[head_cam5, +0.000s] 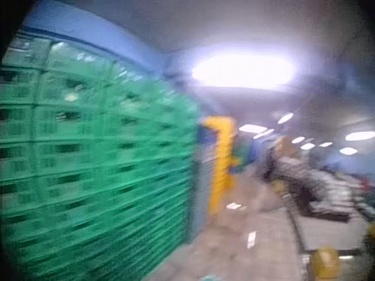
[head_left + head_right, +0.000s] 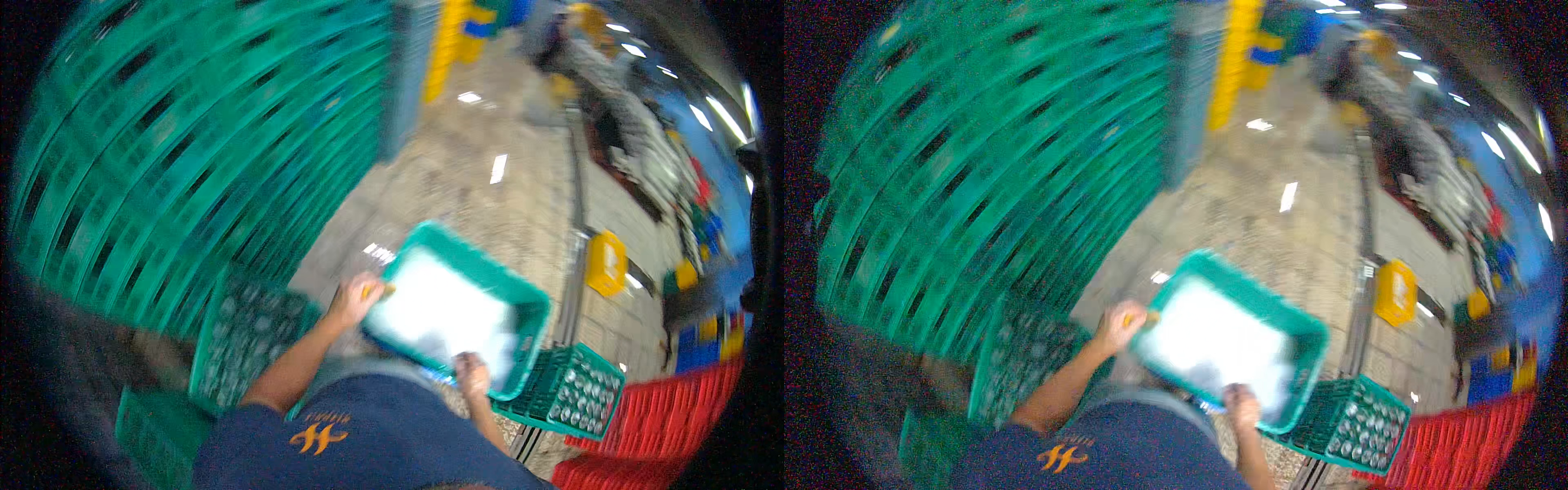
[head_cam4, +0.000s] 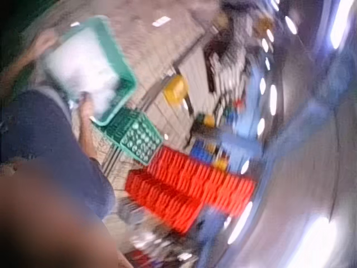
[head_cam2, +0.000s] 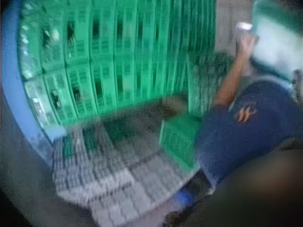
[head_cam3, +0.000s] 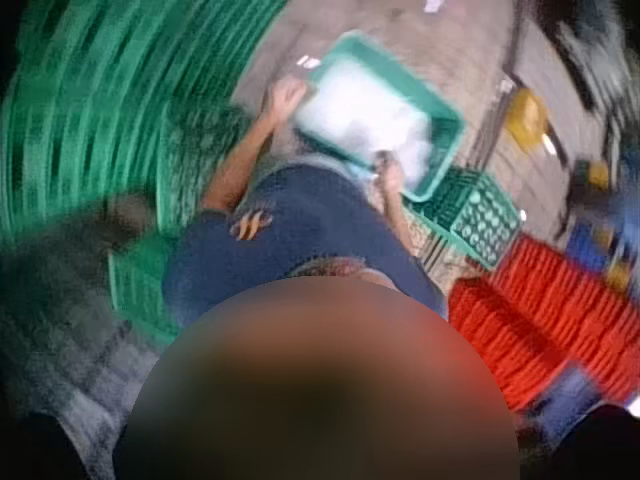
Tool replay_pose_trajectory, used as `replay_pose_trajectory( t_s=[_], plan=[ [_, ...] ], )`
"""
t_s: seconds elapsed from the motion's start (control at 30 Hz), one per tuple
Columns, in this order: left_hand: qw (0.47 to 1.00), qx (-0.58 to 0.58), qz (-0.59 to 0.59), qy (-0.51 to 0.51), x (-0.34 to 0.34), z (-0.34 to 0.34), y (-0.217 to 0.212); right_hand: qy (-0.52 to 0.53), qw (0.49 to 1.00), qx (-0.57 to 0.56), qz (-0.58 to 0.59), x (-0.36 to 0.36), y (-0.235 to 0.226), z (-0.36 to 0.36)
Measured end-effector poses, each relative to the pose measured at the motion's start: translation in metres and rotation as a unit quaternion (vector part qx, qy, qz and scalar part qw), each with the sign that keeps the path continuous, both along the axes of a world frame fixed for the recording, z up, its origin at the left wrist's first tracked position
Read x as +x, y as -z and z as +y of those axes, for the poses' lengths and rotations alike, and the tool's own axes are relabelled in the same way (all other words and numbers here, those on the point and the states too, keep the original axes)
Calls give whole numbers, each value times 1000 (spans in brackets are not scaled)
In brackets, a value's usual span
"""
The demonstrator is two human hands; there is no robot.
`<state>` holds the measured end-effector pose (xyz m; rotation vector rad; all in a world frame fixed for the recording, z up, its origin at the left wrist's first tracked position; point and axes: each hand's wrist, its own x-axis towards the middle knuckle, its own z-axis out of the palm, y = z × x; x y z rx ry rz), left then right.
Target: The person repeatedly picks small glass jars from a green crate, scrubs them with a yellow sponge in a soapy water tub, rinses them, and places them into another green crate. The cycle continues throughout the clip.
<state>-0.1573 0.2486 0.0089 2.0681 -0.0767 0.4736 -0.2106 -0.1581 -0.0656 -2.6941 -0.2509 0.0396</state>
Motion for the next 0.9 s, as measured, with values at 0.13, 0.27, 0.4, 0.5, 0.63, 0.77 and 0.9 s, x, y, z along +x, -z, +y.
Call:
replay_pose_trajectory(
  t_s=[0.13, 0.27, 0.4, 0.5, 0.63, 0.77, 0.9],
  plan=[
    [969, 1, 165, 186, 64, -112, 37, -40, 982, 87, 162, 12, -14, 1],
    [873, 355, 226, 245, 113, -174, 154, -45, 963, 178, 197, 19, -22, -9],
    [719, 374, 328, 485, 111, -204, 220, 29, 950, 297, 88, 24, -1, -23],
    [783, 56, 420, 456, 96, -239, 183, 107, 935, 329, 79, 38, 20, -30],
    [884, -33, 319, 340, 80, -292, 96, 131, 962, 241, 7, 68, 30, -32],
    [957, 45, 251, 136, 69, -275, 66, 25, 865, 500, 17, 89, 15, -2],
    [955, 135, 258, 53, 50, -209, 71, 22, 857, 483, 178, 82, 5, 17]
  ],
)
